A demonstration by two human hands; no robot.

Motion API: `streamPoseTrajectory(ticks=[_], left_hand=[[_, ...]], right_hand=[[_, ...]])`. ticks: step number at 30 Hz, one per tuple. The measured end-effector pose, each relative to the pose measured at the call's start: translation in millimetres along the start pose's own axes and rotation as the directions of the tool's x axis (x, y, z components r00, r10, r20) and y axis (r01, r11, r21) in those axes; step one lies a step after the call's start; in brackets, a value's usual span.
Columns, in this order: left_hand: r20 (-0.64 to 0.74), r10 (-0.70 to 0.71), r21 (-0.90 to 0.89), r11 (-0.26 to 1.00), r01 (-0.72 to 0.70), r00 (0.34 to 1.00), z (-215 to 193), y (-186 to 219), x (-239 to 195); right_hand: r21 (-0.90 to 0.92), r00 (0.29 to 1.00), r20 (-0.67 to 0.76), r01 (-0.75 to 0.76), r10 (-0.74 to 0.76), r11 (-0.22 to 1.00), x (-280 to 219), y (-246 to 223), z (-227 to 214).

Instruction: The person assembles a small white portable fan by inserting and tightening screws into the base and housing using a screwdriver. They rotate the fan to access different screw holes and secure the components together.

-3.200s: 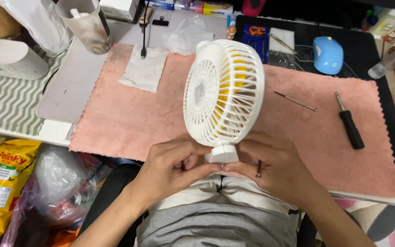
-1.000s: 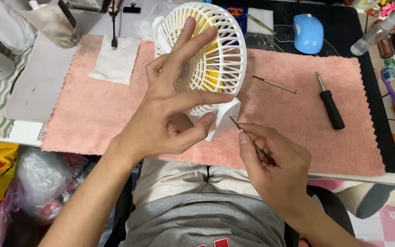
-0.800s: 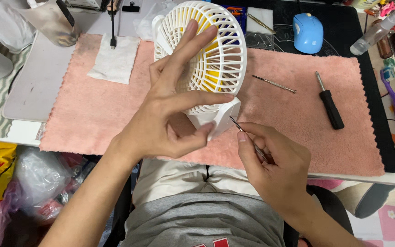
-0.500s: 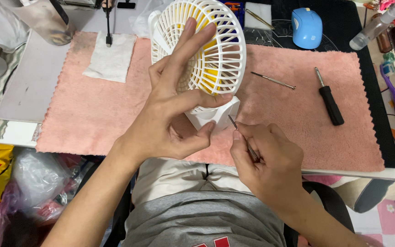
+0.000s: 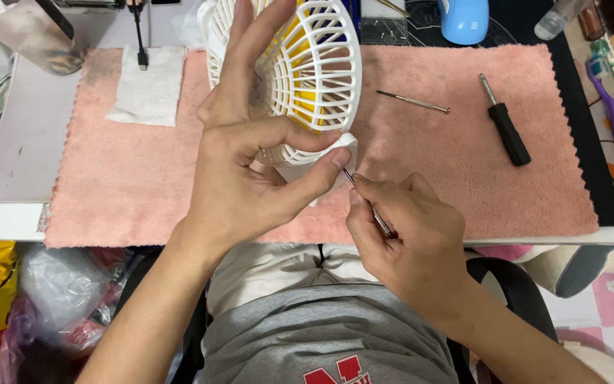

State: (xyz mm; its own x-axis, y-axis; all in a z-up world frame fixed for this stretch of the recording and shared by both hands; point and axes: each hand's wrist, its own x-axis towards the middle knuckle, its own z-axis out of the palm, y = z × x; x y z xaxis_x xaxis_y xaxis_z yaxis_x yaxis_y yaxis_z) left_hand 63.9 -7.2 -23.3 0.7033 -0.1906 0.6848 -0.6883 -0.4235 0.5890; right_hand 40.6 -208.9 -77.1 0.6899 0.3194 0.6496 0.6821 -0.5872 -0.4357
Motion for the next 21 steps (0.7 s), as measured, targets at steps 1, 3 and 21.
streamPoseTrajectory(ticks=[1,3,21], left_hand=[[-0.006,-0.013,-0.008,1.000,0.012,1.000,0.2,1.2,0.5],[-0.011,-0.026,-0.015,1.000,0.026,1.000,0.5,2.0,0.7],[-0.037,-0.005,-0.001,1.000,0.005,0.999,3.7,-8.5,-3.2]], right_hand=[[0.005,0.999,-0.021,0.036,-0.036,0.999,-1.1,0.4,0.4],[0.011,0.997,-0.042,0.071,-0.071,0.997,-1.3,0.4,1.0],[0.023,0.995,-0.005,0.103,-0.103,0.994,-7.3,3.9,7.6]])
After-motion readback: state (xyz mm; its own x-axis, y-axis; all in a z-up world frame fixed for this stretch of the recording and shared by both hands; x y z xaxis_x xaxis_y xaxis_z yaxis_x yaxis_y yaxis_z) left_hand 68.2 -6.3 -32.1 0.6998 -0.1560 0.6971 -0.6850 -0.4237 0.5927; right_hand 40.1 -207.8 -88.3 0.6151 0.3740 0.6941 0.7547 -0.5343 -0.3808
